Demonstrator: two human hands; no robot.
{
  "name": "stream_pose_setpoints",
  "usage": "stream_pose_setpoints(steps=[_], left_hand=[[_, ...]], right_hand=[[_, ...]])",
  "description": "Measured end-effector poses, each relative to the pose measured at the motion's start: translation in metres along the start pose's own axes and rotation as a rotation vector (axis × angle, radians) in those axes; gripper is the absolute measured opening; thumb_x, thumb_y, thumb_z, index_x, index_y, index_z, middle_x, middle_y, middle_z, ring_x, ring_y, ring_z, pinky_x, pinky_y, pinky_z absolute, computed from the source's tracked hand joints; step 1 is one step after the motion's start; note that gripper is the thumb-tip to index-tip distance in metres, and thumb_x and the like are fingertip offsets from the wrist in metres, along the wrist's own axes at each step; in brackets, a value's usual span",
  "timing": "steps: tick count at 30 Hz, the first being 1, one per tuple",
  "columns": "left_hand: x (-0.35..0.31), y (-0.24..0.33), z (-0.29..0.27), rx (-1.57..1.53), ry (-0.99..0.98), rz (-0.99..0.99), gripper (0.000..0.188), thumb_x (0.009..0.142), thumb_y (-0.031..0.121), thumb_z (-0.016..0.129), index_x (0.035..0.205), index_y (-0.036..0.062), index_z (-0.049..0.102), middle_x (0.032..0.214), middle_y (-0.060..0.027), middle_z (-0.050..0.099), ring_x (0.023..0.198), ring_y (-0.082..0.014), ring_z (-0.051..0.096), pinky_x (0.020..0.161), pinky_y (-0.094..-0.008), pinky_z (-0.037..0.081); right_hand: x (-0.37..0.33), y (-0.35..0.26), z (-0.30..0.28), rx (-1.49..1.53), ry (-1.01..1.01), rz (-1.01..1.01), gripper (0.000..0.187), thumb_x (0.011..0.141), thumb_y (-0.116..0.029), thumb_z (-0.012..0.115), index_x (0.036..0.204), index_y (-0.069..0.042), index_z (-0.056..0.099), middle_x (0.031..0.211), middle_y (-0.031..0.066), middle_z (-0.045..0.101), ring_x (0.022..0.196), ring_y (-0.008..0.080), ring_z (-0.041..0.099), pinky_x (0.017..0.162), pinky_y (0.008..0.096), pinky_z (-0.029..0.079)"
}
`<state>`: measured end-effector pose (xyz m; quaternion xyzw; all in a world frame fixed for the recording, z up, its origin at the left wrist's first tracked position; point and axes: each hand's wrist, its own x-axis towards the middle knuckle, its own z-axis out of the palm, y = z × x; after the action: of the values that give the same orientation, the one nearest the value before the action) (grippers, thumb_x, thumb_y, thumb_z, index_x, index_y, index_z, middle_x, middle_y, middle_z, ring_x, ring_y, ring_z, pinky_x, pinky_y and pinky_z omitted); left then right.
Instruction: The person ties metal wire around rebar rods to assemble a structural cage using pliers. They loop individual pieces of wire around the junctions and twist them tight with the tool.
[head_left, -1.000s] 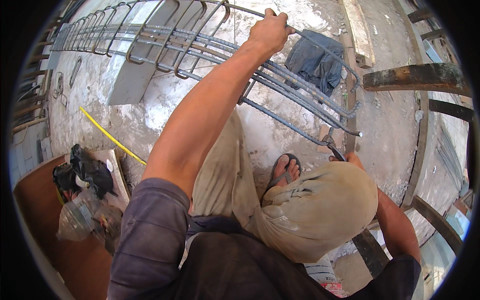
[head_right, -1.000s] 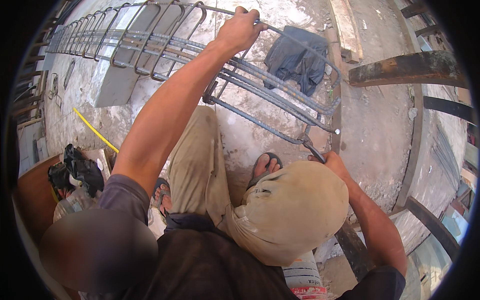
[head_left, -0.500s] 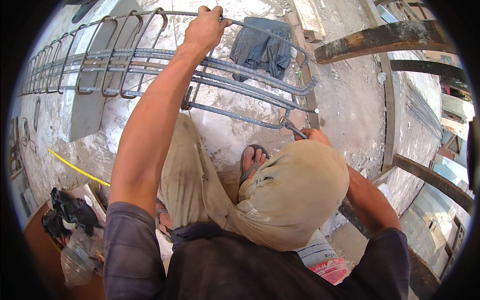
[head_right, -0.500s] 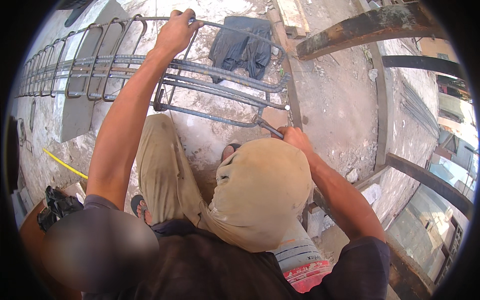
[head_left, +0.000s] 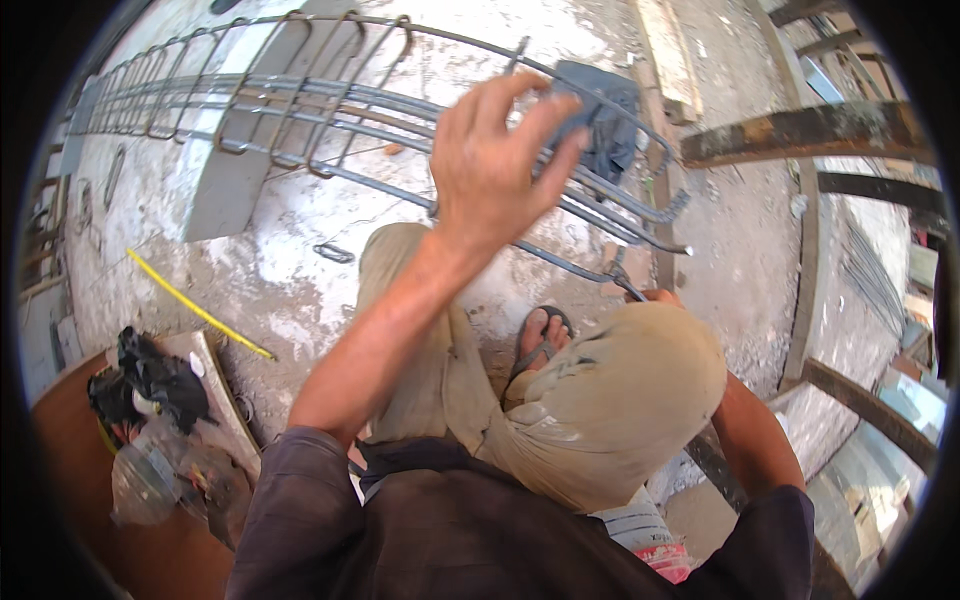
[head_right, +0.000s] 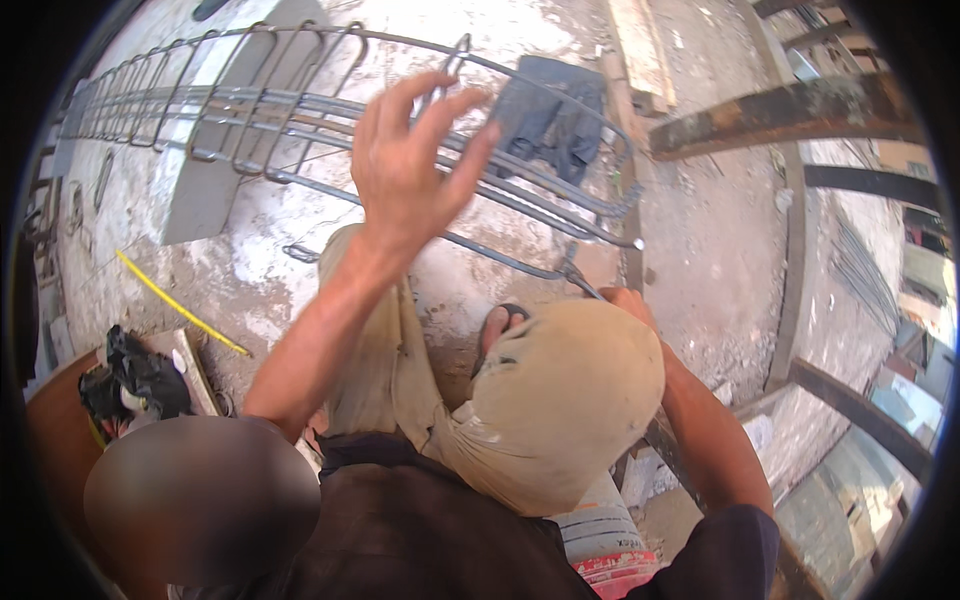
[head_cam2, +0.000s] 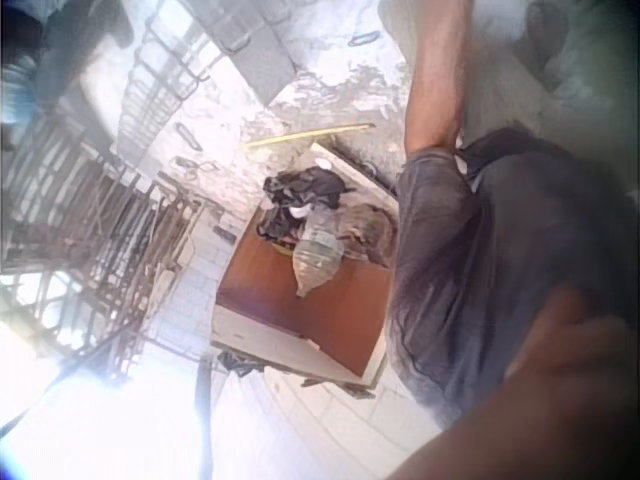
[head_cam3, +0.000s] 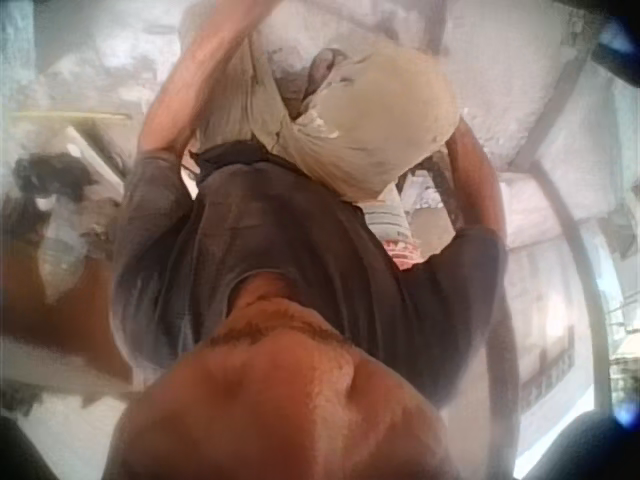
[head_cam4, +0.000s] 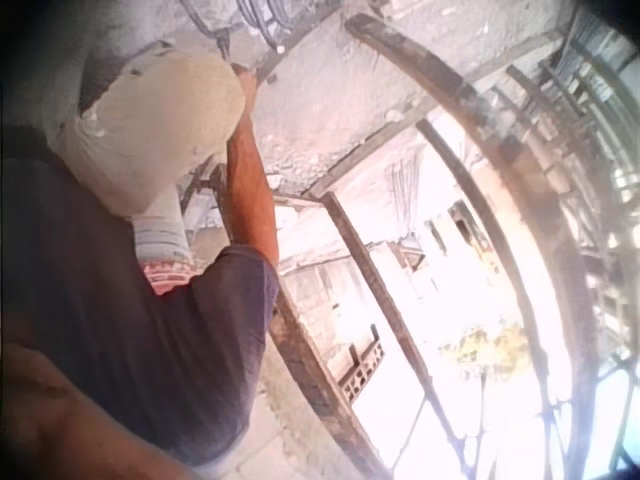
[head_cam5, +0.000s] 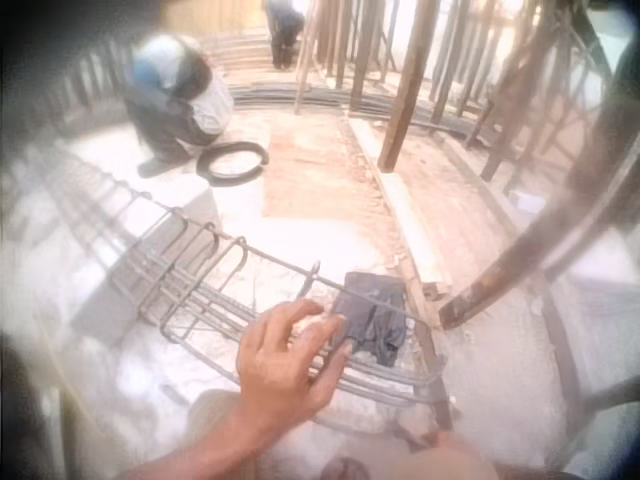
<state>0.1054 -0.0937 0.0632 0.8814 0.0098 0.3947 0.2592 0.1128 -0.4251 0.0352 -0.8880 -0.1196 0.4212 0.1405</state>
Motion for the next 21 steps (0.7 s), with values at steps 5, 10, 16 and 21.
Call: stream_pose_setpoints(steps=[5, 10, 16, 21], left_hand=[[-0.103, -0.019, -0.069, -0.015, 0.141, -0.654, 0.054, 0.083, 0.022, 0.086, 0.128, 0.0029, 0.062, 0.121, -0.0158, 0.062, 0.116, -0.03, 0.059, 0.099, -0.0422, 0.046], [-0.131, -0.061, -0.081, -0.445, -0.157, -1.127, 0.072, 0.093, 0.04, 0.079, 0.141, -0.0066, 0.052, 0.135, -0.0233, 0.06, 0.123, -0.0329, 0.059, 0.109, -0.0438, 0.046], [-0.112, -0.06, -0.058, -0.821, -0.365, -1.111, 0.064, 0.101, 0.051, 0.066, 0.13, -0.0065, 0.066, 0.117, -0.0105, 0.069, 0.107, -0.0147, 0.06, 0.096, -0.0319, 0.048], [-0.123, -0.072, -0.05, -0.705, -0.373, -1.19, 0.055, 0.1, 0.049, 0.067, 0.104, -0.0062, 0.076, 0.086, -0.0021, 0.066, 0.084, -0.0102, 0.055, 0.077, -0.0294, 0.045]], right_hand=[[0.004, -0.006, -0.006, 0.057, 0.013, 0.101, 0.041, 0.09, -0.039, 0.073, 0.087, 0.002, 0.073, 0.078, 0.0213, 0.072, 0.073, 0.0333, 0.071, 0.07, 0.0459, 0.052], [0.009, 0.0, -0.003, 0.094, 0.002, 0.052, 0.045, 0.091, -0.039, 0.072, 0.084, 0.005, 0.072, 0.072, 0.0208, 0.069, 0.066, 0.0281, 0.068, 0.069, 0.0455, 0.052], [-0.001, -0.008, -0.016, 0.072, 0.003, 0.064, 0.04, 0.089, -0.034, 0.076, 0.083, 0.005, 0.072, 0.073, 0.0194, 0.071, 0.065, 0.0235, 0.068, 0.067, 0.0432, 0.052], [0.002, 0.018, -0.006, 0.134, 0.022, -0.062, 0.036, 0.088, -0.031, 0.076, 0.084, 0.005, 0.073, 0.073, 0.0183, 0.072, 0.066, 0.0216, 0.068, 0.066, 0.042, 0.053]])
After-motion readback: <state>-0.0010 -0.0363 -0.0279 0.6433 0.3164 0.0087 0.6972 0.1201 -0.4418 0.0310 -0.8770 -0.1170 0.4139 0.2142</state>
